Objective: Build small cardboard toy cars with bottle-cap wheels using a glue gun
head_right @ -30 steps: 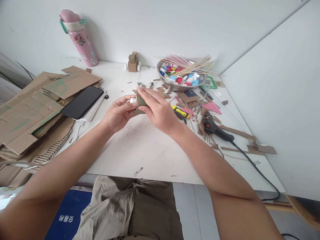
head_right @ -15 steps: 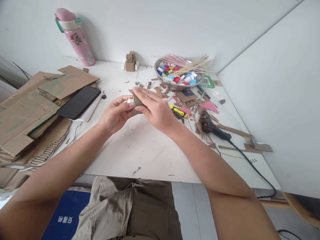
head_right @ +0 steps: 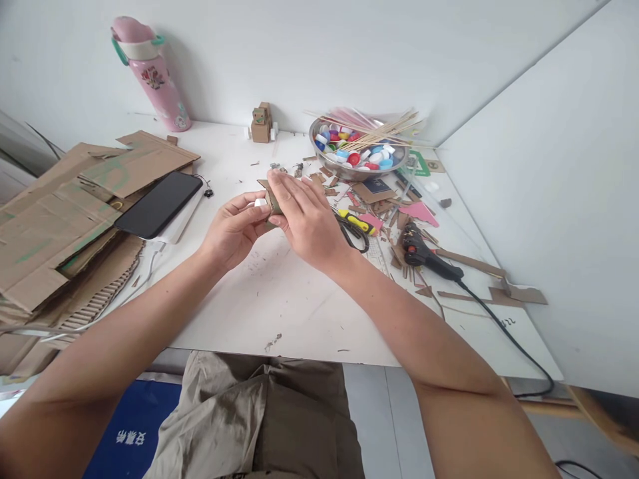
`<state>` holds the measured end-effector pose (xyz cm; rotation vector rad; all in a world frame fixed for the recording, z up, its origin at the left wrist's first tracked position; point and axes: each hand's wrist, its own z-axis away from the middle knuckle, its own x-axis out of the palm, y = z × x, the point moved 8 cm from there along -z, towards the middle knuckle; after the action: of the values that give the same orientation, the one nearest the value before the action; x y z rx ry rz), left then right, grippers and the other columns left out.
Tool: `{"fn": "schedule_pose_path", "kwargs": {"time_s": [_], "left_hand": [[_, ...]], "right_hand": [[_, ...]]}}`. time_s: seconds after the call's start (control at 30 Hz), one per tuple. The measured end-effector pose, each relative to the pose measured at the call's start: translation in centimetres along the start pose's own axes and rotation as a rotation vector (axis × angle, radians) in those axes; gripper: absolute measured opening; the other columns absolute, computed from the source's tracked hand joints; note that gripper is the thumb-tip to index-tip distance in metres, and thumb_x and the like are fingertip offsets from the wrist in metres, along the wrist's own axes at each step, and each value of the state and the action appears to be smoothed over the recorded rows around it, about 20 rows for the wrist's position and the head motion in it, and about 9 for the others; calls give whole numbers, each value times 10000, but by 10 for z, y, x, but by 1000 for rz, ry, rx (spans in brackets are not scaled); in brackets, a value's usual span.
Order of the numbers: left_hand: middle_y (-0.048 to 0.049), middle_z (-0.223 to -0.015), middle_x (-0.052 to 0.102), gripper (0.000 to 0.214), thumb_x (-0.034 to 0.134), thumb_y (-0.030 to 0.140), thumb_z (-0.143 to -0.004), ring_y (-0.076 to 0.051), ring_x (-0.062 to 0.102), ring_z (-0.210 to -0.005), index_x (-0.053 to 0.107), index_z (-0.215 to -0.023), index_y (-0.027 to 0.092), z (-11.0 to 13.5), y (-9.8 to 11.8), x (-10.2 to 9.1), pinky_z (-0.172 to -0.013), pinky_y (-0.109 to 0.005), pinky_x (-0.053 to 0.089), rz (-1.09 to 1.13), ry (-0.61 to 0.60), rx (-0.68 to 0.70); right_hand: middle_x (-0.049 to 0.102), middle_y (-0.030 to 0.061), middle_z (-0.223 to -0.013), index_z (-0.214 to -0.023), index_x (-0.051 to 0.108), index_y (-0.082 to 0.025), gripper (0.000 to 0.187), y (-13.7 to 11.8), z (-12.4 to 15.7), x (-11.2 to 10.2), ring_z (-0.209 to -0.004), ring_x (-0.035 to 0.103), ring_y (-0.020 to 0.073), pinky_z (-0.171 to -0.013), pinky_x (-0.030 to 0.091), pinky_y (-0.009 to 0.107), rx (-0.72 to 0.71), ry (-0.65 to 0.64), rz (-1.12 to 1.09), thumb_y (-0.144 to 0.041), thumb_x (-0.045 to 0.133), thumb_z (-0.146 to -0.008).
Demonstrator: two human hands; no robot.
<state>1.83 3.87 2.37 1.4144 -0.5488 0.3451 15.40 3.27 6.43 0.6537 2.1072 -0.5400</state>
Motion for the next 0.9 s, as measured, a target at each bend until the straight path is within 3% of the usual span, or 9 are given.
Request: {"fn": "schedule_pose_path", "kwargs": {"time_s": [0.33, 0.63, 0.9], "left_hand": [[49, -789, 768, 228, 940, 113, -747, -151, 789, -837, 776, -865, 218, 5, 3, 3, -961, -372, 684, 9, 18, 18], [52, -779, 773, 308, 1012, 161, -687, -143, 776, -788, 757, -851, 215, 3, 1, 1, -870, -342, 679, -10, 23, 21], [55, -724, 743, 415, 1064, 189, -630, -159, 762, -740, 733, -879, 208, 5, 5, 4, -800, -327, 641, -73, 26, 78]], "right_hand": [[565, 138, -1764, -1755, 494, -215, 695, -5, 0, -3, -1659, 522, 327, -1389, 406, 590, 46, 25, 6, -554, 273, -1191], [558, 115, -1774, -1777, 458, -255, 630, -3, -5, -8, -1657, 523, 327, -1392, 407, 638, 12, -91, -78, -431, 362, -1180], [708, 107, -1631, -1668, 616, -295, 582, 4, -9, -20, -1508, 672, 376, -1340, 473, 679, 1, -117, -106, -442, 634, -1106]]}}
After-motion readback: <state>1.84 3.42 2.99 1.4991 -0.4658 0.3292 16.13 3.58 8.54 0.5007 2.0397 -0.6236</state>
